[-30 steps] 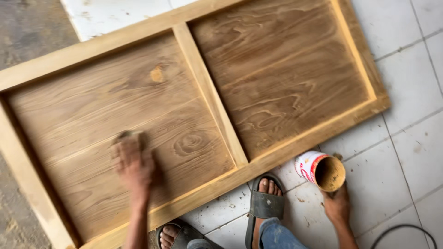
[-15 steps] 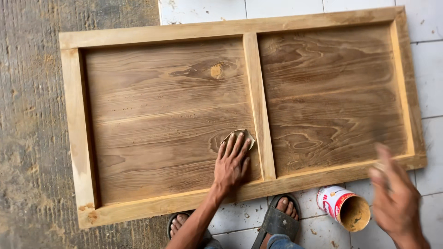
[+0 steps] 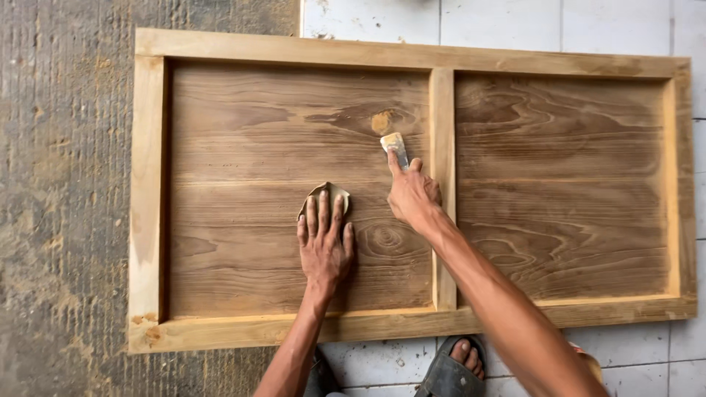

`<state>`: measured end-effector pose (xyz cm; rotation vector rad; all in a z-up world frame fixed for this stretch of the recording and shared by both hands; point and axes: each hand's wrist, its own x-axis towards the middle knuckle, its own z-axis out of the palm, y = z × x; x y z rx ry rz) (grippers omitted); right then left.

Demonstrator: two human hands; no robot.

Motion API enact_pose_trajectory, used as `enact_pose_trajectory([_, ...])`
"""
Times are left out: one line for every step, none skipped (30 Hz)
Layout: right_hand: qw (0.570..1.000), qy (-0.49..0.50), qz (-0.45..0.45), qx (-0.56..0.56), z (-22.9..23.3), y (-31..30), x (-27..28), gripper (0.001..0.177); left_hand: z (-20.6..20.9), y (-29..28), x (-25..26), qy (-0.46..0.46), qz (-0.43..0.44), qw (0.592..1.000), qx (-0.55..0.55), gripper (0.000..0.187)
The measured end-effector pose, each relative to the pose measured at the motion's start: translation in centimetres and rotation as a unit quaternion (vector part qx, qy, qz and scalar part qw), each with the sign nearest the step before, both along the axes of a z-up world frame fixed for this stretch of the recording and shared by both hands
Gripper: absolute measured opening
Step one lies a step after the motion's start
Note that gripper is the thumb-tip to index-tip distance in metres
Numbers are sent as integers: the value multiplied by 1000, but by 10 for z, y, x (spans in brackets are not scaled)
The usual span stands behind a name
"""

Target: The person sands the surface and edges of a large wooden tray using a sanding block. They then use a putty knife to scrape a small area on the wood before resuming sanding with the block.

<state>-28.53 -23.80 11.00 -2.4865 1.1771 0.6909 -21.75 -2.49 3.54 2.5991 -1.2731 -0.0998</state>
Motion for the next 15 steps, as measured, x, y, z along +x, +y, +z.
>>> enact_pose_trajectory([1000, 2, -21, 4, -10, 5, 4, 98, 2, 1, -2, 10, -2, 1000, -2, 64])
enact_pose_trajectory([999, 4, -41, 8, -20, 10, 7, 98, 3, 2, -3, 21, -4, 1000, -3, 64])
enact_pose_trajectory([999, 8, -42, 9, -21, 13, 6, 98, 2, 5, -4, 24, -4, 1000, -3, 64])
enact_pose_trajectory([996, -11, -75, 37, -21, 16, 4, 96, 1, 7, -5, 18, -5, 1000, -2, 64])
enact_pose_trajectory([992, -33, -103, 61, -21, 14, 7, 94, -1, 3, -4, 10, -1, 1000, -6, 64])
enact_pose_trajectory([993, -33, -98, 57, -4, 11, 13, 94, -2, -1, -4, 10, 4, 1000, -10, 64])
enact_pose_trajectory([991, -19, -104, 77, 11, 14, 18, 89, -2, 1, -4, 9, 3, 1000, -9, 64])
enact_pose_trajectory([989, -5, -109, 96, 25, 17, 23, 85, -3, 3, -5, 9, 1, 1000, -8, 64])
enact_pose_trajectory([989, -1, -108, 102, 28, 16, 26, 85, -5, 3, -5, 12, 3, 1000, -2, 64])
enact_pose_trajectory([988, -7, -112, 103, 31, 14, 30, 85, -6, 3, -5, 8, 2, 1000, 0, 64])
enact_pose_trajectory([988, -12, -117, 104, 35, 11, 33, 86, -8, 3, -4, 4, 0, 1000, 2, 64])
enact_pose_trajectory([987, -9, -117, 109, 29, 6, 33, 86, -8, 3, -4, 7, 0, 1000, 7, 64])
enact_pose_trajectory([989, -20, -103, 100, 24, 0, 32, 89, -7, 2, -3, 8, -1, 1000, 6, 64])
enact_pose_trajectory([991, -31, -89, 92, 20, -6, 30, 92, -6, 1, -3, 9, -1, 1000, 5, 64])
enact_pose_trajectory([992, -30, -88, 91, 21, -10, 31, 92, -6, 1, -3, 10, -1, 1000, 3, 64])
